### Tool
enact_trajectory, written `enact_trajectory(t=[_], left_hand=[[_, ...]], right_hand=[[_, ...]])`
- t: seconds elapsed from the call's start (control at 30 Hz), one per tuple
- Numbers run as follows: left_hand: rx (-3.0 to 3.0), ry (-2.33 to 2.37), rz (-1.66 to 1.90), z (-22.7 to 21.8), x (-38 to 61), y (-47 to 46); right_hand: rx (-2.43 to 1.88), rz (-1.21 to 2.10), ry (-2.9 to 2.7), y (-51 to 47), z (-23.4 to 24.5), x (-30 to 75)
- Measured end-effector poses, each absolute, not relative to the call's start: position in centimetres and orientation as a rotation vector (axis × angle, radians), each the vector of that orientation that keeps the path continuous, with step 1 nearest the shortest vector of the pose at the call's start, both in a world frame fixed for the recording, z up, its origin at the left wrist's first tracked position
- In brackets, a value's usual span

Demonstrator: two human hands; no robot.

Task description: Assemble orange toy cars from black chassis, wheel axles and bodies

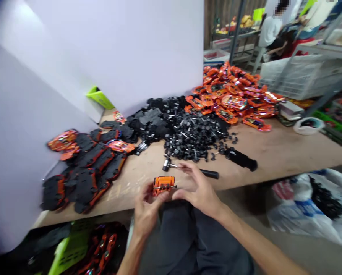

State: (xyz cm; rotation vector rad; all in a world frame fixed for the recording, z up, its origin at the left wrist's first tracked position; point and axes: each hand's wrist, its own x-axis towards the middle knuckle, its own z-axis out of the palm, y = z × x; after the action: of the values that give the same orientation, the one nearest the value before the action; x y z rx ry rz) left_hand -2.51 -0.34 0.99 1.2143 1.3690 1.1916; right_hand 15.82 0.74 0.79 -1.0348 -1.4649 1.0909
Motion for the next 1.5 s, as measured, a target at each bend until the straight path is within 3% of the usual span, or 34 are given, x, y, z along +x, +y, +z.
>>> enact_trajectory(t=[0.17, 0.43, 0.6, 0.8, 1.03, 1.17, 1.37, 1.5], left_hand=[[0.671, 1.013, 1.335, 1.3, -1.6, 0.1], [1.278, 1.265, 1.108, 1.0, -4.6, 0.9], [1.375, 1.288, 1.084, 0.0, -4.2, 0.5], [1.549, 1.213, 1.058, 0.0, -5.2, 0.6], [1.861, 1.208, 0.863, 4.2, -5.4, 0.3], [1.59, 1.374, 0.933, 3.9, -4.5, -1.7], [0.371, 0.777, 0.739, 1.5, -3.8, -4.7], [-0.185, 0.42, 0.758, -0.6, -3.1, -4.4]], right_hand=[[-1.139, 0.939, -1.525, 0.2, -0.7, 13.8], [-1.078, 0.746, -2.007, 2.1, 0.7, 17.0], [-1.103, 0.919, -1.95, 2.2, -0.5, 16.7], [-1.047, 0.772, -1.821, 1.3, -3.0, 15.7], [-1.202, 1.052, -1.862, 1.5, 2.6, 15.6], [-1.129, 1.192, -1.889, 2.4, 4.9, 15.9], [-1.332, 0.242, -2.273, 6.7, 1.8, 17.6], [-1.301, 0.196, -2.412, 6.6, 0.3, 18.2]])
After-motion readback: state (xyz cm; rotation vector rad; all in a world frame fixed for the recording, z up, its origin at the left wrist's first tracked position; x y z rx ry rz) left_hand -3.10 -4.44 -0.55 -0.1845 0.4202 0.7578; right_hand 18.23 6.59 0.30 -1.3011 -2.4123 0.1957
